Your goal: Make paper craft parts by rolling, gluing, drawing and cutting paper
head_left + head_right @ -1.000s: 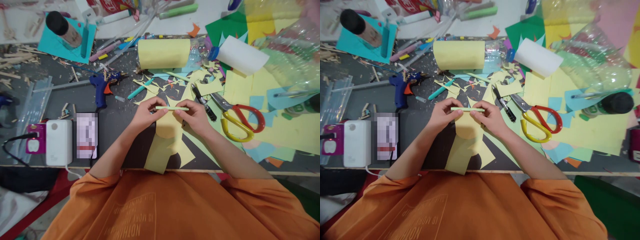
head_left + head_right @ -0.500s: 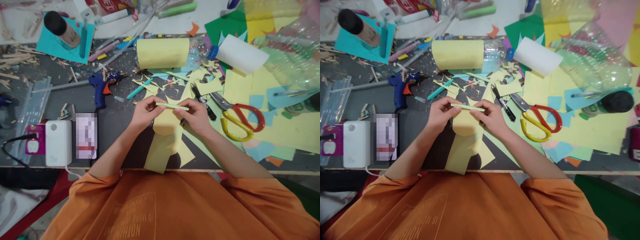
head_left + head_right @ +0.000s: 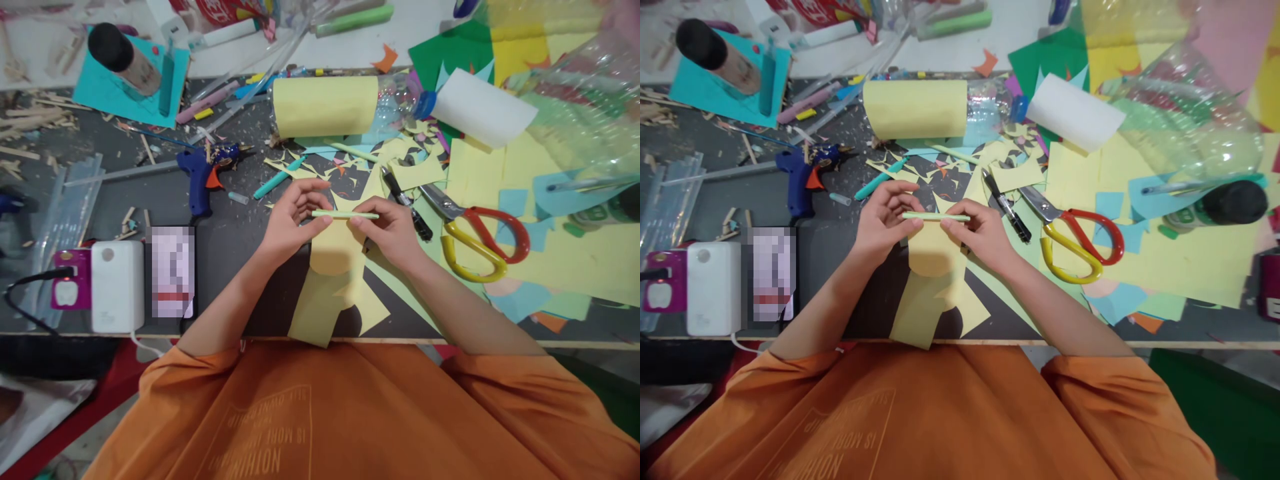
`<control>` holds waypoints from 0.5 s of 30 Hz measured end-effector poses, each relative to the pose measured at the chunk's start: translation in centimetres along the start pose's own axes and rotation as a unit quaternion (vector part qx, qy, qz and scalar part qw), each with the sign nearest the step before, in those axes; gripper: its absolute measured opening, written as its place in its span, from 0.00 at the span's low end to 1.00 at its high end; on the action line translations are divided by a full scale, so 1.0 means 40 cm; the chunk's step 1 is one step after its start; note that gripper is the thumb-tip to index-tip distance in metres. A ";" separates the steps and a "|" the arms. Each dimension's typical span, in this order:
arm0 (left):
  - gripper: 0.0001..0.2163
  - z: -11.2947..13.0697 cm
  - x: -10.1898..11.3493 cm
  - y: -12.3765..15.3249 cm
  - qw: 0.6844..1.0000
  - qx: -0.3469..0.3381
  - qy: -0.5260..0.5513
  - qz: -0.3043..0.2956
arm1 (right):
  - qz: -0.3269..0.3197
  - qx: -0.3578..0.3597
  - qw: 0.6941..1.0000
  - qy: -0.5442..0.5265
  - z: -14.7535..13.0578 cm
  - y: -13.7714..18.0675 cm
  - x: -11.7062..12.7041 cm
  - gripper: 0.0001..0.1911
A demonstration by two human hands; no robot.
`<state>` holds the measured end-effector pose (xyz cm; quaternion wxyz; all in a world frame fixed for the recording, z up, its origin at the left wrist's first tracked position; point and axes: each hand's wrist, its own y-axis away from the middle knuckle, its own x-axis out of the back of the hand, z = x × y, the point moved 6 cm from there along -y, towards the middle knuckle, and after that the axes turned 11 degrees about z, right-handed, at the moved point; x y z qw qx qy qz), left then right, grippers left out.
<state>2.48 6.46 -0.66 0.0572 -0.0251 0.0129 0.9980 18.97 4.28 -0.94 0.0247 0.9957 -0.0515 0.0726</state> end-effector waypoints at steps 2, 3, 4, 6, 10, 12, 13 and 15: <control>0.23 0.001 0.001 0.001 1.000 -0.006 -0.007 0.007 | 0.006 -0.003 1.000 -0.005 0.001 -0.001 0.001 0.20; 0.23 0.002 0.002 0.001 1.000 -0.008 -0.010 0.012 | 0.010 -0.005 1.000 -0.013 0.001 -0.001 0.001 0.21; 0.23 0.002 0.003 0.001 1.000 -0.010 -0.013 0.017 | 0.015 -0.007 1.000 -0.024 0.000 -0.002 0.002 0.22; 0.23 0.003 0.004 0.000 0.999 -0.015 -0.015 0.025 | 0.025 -0.012 0.999 -0.040 0.000 -0.005 0.003 0.23; 0.22 0.001 0.008 -0.001 0.999 -0.019 -0.018 0.031 | 0.037 -0.009 0.999 -0.036 -0.001 -0.009 0.006 0.24; 0.22 -0.002 0.010 -0.002 0.999 -0.017 -0.024 0.031 | 0.039 -0.002 0.999 -0.032 -0.001 -0.010 0.008 0.23; 0.22 -0.002 0.010 -0.002 0.999 -0.016 -0.027 0.031 | 0.038 0.001 0.999 -0.031 -0.001 -0.011 0.008 0.22; 0.20 -0.001 0.010 -0.001 0.999 -0.017 -0.036 0.029 | 0.036 0.003 0.999 -0.027 -0.001 -0.010 0.009 0.21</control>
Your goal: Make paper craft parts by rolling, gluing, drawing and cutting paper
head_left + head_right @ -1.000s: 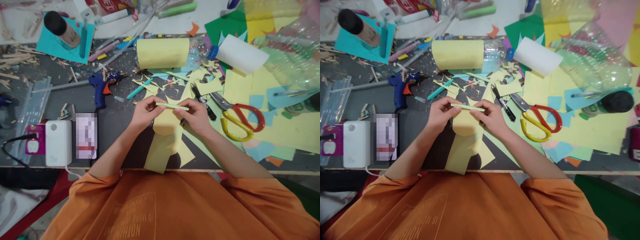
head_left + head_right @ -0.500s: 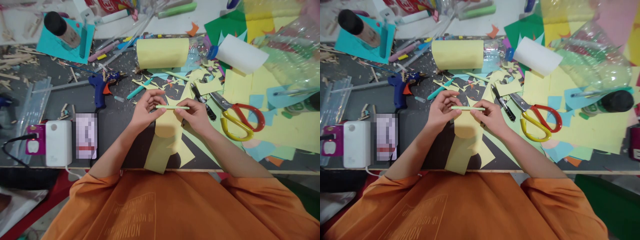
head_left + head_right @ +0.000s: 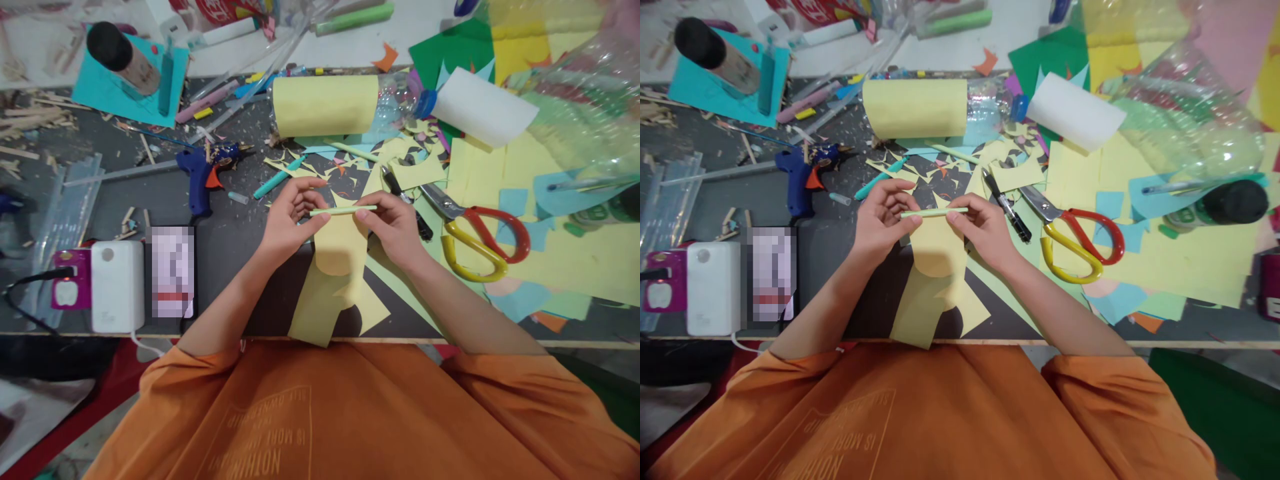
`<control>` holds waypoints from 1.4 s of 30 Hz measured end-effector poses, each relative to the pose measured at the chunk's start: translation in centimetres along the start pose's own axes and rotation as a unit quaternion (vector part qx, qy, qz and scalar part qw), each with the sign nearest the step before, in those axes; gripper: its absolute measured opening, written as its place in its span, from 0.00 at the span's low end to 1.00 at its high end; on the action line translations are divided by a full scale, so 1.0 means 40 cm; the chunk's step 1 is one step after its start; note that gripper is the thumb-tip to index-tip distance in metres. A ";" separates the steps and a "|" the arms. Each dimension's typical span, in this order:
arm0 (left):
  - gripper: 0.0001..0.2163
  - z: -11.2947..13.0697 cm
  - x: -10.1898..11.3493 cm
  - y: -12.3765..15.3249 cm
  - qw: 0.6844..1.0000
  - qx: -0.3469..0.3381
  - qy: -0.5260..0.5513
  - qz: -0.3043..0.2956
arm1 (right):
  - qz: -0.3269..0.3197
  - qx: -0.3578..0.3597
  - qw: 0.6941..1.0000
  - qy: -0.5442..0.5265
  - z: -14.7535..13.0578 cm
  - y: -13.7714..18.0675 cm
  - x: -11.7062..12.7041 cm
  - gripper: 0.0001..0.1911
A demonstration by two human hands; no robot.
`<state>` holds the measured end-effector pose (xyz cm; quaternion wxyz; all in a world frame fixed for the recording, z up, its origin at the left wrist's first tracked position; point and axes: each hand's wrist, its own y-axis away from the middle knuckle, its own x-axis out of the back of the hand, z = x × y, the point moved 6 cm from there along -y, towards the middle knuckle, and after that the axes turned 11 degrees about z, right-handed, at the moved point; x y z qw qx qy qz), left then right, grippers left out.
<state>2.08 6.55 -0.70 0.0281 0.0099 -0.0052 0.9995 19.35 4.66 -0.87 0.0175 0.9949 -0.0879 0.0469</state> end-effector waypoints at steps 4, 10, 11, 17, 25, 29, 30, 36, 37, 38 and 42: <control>0.13 0.012 -0.013 0.009 0.999 -0.005 -0.039 -0.034 | -0.019 -0.002 1.000 0.008 -0.002 0.005 -0.006 0.20; 0.06 0.019 -0.023 0.019 0.996 -0.005 -0.078 -0.036 | -0.053 0.017 0.998 -0.007 -0.010 0.013 -0.016 0.12; 0.06 0.020 -0.024 0.019 0.996 -0.010 -0.082 -0.035 | -0.059 0.021 0.998 -0.006 -0.010 0.014 -0.018 0.11; 0.04 0.029 -0.027 0.021 0.992 -0.037 -0.111 -0.035 | -0.079 0.032 0.996 0.007 -0.005 0.016 -0.021 0.08; 0.07 0.028 -0.016 0.015 0.991 -0.054 -0.122 -0.013 | -0.041 0.064 0.997 0.014 -0.007 0.014 -0.013 0.10; 0.08 0.020 -0.010 0.009 0.994 -0.036 -0.107 -0.005 | -0.014 0.049 0.999 -0.002 0.000 0.010 -0.006 0.09; 0.08 0.017 -0.008 0.008 0.995 -0.027 -0.097 -0.005 | -0.011 0.042 0.999 -0.011 0.000 0.008 -0.005 0.09; 0.13 0.008 0.015 -0.008 0.997 -0.013 -0.078 0.019 | -0.018 -0.015 0.996 -0.081 0.008 -0.006 0.001 0.06; 0.14 0.007 0.018 -0.010 0.996 -0.016 -0.080 0.022 | -0.018 -0.018 0.996 -0.088 0.008 -0.007 0.002 0.05; 0.15 0.007 0.021 -0.012 0.996 -0.021 -0.081 0.025 | -0.016 -0.019 0.995 -0.093 0.007 -0.009 0.003 0.05; 0.18 0.009 0.026 -0.016 0.996 -0.045 -0.063 0.038 | -0.001 -0.029 0.995 -0.098 0.005 -0.012 0.007 0.08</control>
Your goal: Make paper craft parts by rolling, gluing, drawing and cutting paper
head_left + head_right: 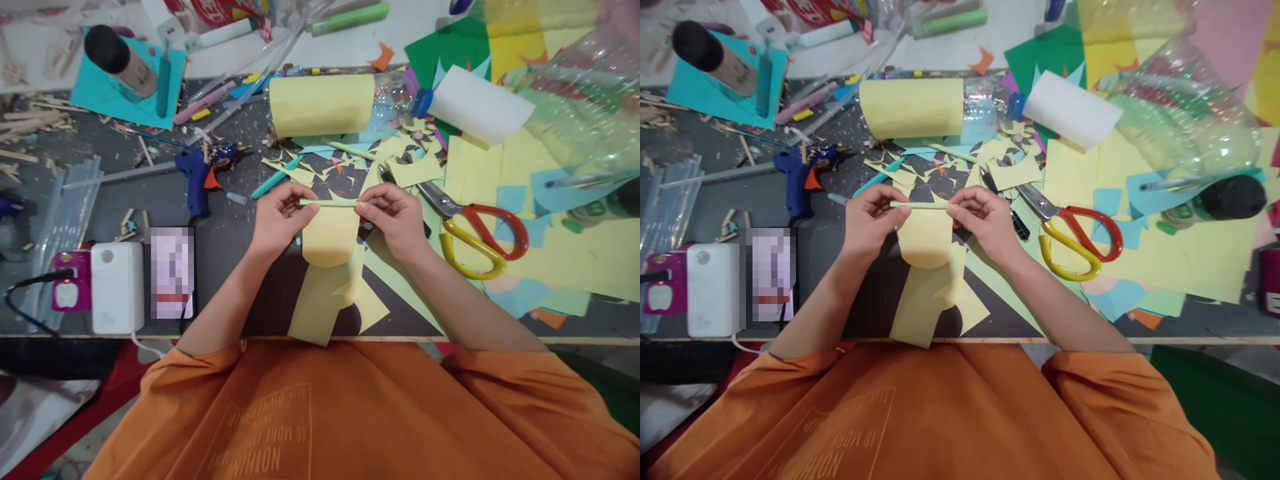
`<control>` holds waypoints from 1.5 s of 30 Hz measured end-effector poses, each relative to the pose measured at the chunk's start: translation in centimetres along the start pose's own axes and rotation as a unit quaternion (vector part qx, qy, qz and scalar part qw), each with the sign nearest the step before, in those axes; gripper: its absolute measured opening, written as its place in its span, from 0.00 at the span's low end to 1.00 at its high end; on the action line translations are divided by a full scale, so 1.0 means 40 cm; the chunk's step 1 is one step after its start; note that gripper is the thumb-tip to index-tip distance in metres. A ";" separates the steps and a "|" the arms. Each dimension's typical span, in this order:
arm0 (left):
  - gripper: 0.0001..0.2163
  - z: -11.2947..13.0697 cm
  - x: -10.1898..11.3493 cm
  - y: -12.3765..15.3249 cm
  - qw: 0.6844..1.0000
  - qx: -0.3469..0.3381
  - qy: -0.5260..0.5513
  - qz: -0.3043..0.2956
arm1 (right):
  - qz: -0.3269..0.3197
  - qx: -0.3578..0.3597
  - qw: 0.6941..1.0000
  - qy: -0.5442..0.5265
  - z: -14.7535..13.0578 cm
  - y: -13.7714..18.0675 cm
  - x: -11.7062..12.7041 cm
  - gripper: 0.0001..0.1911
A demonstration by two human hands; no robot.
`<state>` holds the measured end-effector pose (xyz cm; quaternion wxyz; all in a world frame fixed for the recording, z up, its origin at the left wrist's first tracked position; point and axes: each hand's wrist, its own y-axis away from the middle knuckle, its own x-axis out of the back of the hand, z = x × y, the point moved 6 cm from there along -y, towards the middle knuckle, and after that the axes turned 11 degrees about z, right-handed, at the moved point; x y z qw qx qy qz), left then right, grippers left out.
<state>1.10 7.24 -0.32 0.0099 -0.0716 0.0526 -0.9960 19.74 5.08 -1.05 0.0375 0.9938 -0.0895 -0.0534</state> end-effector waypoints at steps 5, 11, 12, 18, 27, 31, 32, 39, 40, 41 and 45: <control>0.20 0.000 0.010 -0.006 1.000 -0.003 0.023 0.015 | 0.005 -0.011 1.000 -0.010 -0.003 0.002 -0.001 0.12; 0.20 -0.006 0.013 -0.012 0.999 0.012 0.044 0.011 | -0.013 -0.015 0.999 -0.032 -0.001 0.005 -0.005 0.16; 0.20 -0.008 0.012 -0.013 0.999 0.017 0.051 0.008 | -0.016 -0.015 0.999 -0.034 0.000 0.004 -0.006 0.16; 0.21 -0.012 0.070 -0.041 0.980 0.025 0.167 0.106 | 0.044 0.019 0.999 -0.025 -0.009 -0.007 0.017 0.20; 0.17 -0.021 0.112 -0.053 0.968 0.023 0.156 0.193 | -0.185 0.139 0.916 0.326 -0.045 0.016 -0.021 0.26; 0.16 -0.012 0.085 -0.040 0.989 -0.023 0.017 0.143 | -0.315 0.169 0.799 0.483 -0.042 0.047 -0.048 0.14; 0.15 -0.010 0.078 -0.037 0.991 -0.032 -0.020 0.125 | -0.331 0.170 0.782 0.501 -0.042 0.054 -0.051 0.14; 0.03 0.019 0.053 -0.025 0.974 -0.123 -0.186 0.041 | -0.368 0.153 0.779 0.484 -0.039 0.076 -0.062 0.09; 0.04 0.023 0.052 -0.025 0.971 -0.134 -0.196 0.035 | -0.365 0.137 0.794 0.467 -0.037 0.071 -0.061 0.09; 0.05 0.026 0.053 -0.025 0.968 -0.144 -0.204 0.033 | -0.355 0.116 0.814 0.446 -0.034 0.064 -0.057 0.09; 0.06 0.035 0.064 -0.028 0.959 -0.159 -0.231 0.048 | -0.233 0.053 0.918 0.317 -0.027 0.019 -0.028 0.04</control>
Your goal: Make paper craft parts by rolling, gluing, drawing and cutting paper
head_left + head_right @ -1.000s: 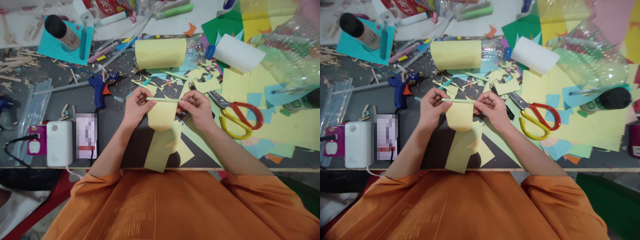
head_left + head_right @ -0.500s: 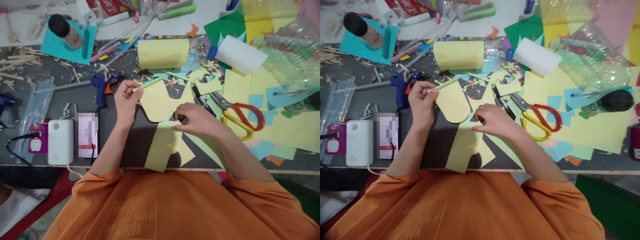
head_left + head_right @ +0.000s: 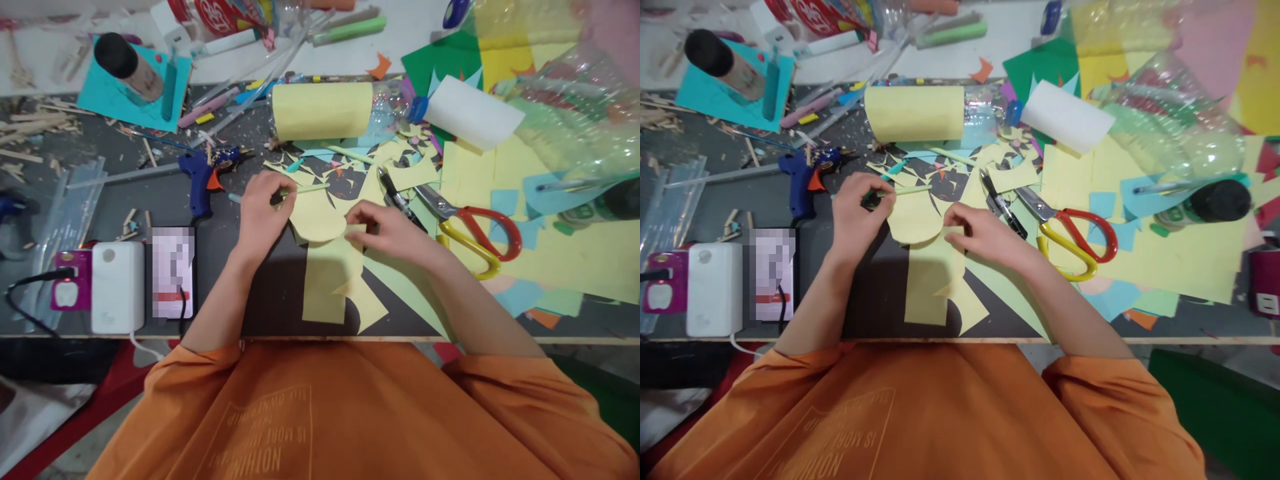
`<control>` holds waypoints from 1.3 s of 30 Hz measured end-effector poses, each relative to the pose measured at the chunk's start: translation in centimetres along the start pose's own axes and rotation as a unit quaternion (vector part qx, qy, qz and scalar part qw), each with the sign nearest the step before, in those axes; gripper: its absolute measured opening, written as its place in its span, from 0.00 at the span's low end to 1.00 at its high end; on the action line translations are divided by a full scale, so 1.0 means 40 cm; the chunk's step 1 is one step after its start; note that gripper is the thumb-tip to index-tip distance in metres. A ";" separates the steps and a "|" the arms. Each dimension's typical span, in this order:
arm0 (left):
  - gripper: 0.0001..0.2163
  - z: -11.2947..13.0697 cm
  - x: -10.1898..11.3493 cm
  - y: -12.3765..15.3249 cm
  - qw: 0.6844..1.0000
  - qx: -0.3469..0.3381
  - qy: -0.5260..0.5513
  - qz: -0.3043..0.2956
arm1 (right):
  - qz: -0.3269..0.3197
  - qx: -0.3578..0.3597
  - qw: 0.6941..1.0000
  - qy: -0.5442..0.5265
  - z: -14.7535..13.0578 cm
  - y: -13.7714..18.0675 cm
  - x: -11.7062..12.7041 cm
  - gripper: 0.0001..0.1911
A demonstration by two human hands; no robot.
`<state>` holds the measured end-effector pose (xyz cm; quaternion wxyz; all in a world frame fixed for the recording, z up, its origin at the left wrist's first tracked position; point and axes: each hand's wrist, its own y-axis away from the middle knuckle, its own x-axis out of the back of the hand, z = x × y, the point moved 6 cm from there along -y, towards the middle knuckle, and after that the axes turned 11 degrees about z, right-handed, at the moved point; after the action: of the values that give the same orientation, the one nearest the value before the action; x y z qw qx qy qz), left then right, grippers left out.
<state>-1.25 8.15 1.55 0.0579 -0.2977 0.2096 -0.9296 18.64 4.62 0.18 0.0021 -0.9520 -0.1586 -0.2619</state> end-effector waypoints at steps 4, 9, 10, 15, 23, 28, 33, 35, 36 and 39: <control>0.07 -0.008 0.010 -0.002 1.000 0.025 0.001 0.010 | 0.184 -0.009 0.976 -0.114 0.034 -0.013 0.048 0.09; 0.09 -0.021 0.003 -0.003 0.998 0.050 0.027 -0.014 | 0.345 -0.018 0.916 -0.203 0.075 -0.010 0.104 0.16; 0.09 -0.023 0.001 -0.004 0.998 0.047 0.023 -0.019 | 0.382 -0.013 0.898 -0.216 0.080 -0.006 0.118 0.18; 0.07 -0.015 -0.001 0.002 0.999 0.034 0.024 0.003 | 0.520 0.003 0.823 -0.229 0.083 0.016 0.161 0.21; 0.11 0.045 -0.031 0.040 0.996 0.043 0.078 -0.020 | 0.483 -0.031 0.828 -0.282 0.085 0.008 0.124 0.22; 0.22 0.052 -0.036 0.038 0.993 0.058 0.088 -0.048 | 0.295 -0.080 0.890 -0.339 0.065 -0.008 0.067 0.23; 0.26 0.050 -0.056 0.049 0.978 0.111 0.143 -0.107 | 0.231 -0.041 0.943 -0.237 0.022 0.008 0.028 0.19; 0.25 0.054 -0.075 0.060 0.958 0.147 0.191 -0.153 | 0.225 -0.006 0.964 -0.142 0.005 0.017 0.011 0.18; 0.23 0.057 -0.084 0.065 0.949 0.158 0.205 -0.181 | 0.212 0.008 0.971 -0.107 -0.002 0.020 0.000 0.18; 0.13 0.068 -0.100 0.075 0.940 0.155 0.182 -0.243 | 0.171 0.026 0.983 -0.068 -0.008 0.024 -0.016 0.19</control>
<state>3.56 5.41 0.16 -0.1630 -0.1526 -0.0088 -0.9747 18.25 3.47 0.21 0.0609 -0.9803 0.0002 -0.1881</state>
